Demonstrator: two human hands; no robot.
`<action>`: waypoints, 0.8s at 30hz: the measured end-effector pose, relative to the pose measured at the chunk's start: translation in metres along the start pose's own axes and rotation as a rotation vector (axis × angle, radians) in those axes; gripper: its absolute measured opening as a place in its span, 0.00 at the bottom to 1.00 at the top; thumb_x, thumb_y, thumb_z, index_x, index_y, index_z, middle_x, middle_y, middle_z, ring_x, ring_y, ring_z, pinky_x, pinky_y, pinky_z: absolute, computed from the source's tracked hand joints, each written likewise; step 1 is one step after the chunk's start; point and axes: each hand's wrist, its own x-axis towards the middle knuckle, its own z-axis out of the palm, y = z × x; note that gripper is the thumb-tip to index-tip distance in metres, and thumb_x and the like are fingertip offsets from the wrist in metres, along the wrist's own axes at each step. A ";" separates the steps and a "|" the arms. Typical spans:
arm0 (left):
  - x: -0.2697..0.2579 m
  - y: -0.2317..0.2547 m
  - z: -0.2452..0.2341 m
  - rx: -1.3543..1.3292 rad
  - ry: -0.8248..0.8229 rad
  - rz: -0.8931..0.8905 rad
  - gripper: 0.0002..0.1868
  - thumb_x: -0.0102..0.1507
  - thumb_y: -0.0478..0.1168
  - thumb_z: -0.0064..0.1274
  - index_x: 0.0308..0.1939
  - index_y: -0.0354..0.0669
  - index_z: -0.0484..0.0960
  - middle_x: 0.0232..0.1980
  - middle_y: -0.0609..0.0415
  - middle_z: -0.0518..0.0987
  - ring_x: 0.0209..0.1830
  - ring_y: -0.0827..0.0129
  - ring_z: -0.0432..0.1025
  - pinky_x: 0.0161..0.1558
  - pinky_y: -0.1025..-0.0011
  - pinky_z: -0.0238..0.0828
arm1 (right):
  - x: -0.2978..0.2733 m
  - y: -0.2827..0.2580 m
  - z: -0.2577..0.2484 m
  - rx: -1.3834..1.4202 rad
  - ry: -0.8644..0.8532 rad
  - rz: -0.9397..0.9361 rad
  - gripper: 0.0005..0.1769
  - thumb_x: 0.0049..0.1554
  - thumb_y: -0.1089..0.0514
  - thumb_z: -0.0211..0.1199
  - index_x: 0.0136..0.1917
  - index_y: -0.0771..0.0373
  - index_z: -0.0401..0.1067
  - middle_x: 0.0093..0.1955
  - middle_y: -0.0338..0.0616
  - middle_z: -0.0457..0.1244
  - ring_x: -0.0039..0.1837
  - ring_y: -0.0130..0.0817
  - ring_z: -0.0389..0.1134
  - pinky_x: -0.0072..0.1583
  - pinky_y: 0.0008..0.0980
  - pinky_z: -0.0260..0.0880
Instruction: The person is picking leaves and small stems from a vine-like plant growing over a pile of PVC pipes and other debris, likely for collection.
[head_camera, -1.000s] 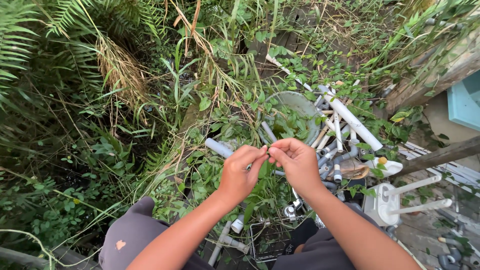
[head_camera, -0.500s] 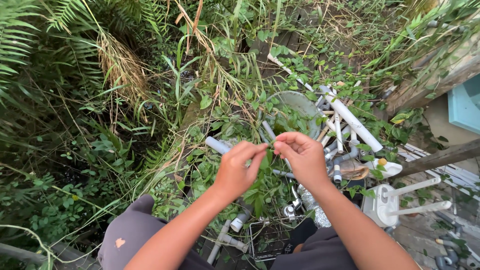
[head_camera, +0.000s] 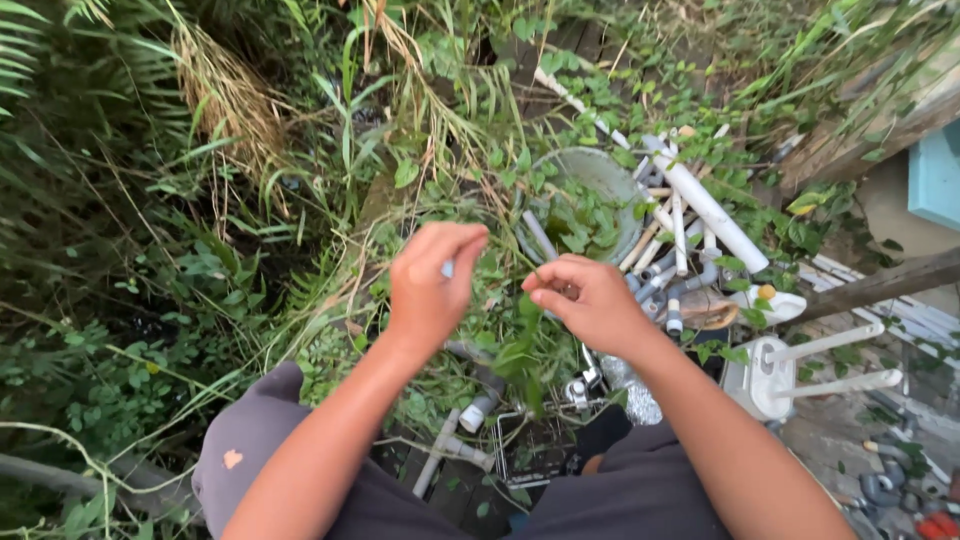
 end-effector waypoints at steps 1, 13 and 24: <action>0.006 0.003 -0.005 0.006 0.023 0.006 0.07 0.62 0.27 0.62 0.41 0.41 0.87 0.37 0.51 0.84 0.37 0.56 0.80 0.38 0.64 0.78 | -0.001 -0.005 -0.001 -0.049 -0.027 -0.029 0.05 0.52 0.65 0.70 0.44 0.61 0.82 0.38 0.45 0.71 0.39 0.30 0.71 0.42 0.28 0.72; 0.010 0.015 -0.017 0.191 -0.151 0.012 0.20 0.64 0.33 0.60 0.60 0.48 0.80 0.61 0.43 0.75 0.64 0.50 0.69 0.66 0.50 0.62 | 0.003 0.006 -0.002 0.103 0.002 -0.025 0.07 0.57 0.68 0.66 0.49 0.66 0.82 0.34 0.45 0.68 0.35 0.25 0.67 0.39 0.24 0.71; -0.001 0.012 -0.011 0.361 -0.183 0.090 0.21 0.65 0.40 0.63 0.62 0.51 0.79 0.68 0.46 0.71 0.72 0.46 0.63 0.72 0.37 0.46 | 0.001 0.007 -0.003 0.254 -0.019 0.082 0.09 0.58 0.68 0.66 0.52 0.73 0.78 0.37 0.50 0.70 0.36 0.29 0.72 0.39 0.24 0.75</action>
